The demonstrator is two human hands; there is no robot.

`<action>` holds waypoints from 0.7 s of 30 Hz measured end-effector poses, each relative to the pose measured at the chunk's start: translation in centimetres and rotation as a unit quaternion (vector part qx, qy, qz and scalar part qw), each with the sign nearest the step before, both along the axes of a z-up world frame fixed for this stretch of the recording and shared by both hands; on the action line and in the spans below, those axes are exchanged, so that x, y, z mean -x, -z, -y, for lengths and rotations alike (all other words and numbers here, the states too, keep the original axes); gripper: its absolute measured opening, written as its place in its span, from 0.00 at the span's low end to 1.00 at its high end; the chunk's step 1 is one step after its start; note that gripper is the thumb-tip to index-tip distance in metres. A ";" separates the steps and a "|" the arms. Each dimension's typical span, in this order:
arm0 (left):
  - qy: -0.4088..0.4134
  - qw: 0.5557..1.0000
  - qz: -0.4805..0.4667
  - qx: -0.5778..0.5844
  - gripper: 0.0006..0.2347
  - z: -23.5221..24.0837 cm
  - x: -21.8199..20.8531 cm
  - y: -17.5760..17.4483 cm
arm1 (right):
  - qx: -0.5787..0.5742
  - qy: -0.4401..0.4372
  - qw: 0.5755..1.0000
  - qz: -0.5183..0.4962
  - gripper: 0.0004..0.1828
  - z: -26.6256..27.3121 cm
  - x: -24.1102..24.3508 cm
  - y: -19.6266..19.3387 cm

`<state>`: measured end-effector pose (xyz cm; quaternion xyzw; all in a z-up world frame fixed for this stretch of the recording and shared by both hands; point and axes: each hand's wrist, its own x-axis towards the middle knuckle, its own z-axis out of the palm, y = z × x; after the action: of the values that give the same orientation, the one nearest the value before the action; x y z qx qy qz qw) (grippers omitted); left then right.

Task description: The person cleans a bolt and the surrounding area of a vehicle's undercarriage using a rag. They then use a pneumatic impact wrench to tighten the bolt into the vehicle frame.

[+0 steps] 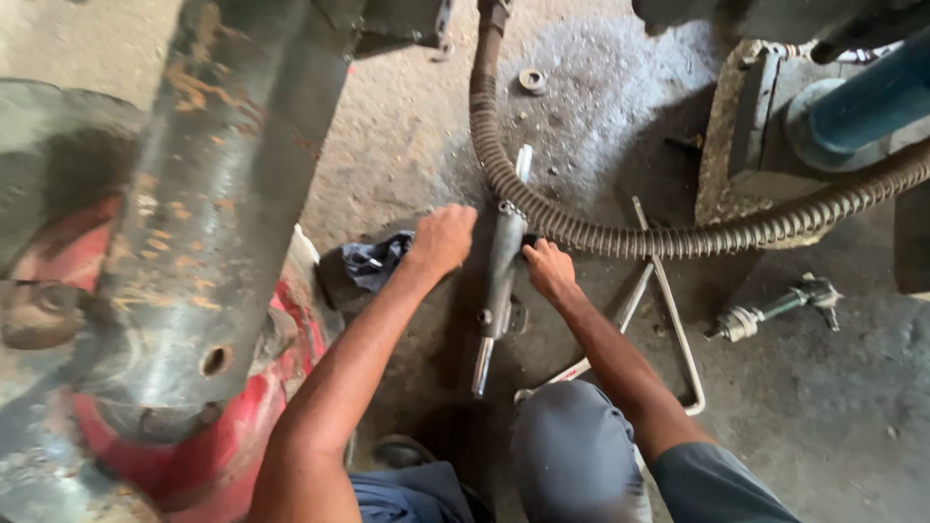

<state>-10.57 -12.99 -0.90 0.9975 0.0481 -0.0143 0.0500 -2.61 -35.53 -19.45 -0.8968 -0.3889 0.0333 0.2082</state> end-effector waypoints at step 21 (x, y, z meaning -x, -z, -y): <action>-0.118 0.669 0.114 0.725 0.19 -5.1 -5.8 -5.7 | -0.319 -0.128 0.934 -0.094 0.10 -10.3 -3.9 -23.5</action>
<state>-4.74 -7.85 4.85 0.6271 0.1343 0.0750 0.7636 1.28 -25.26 4.04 -0.7186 -0.4692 0.0181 0.5129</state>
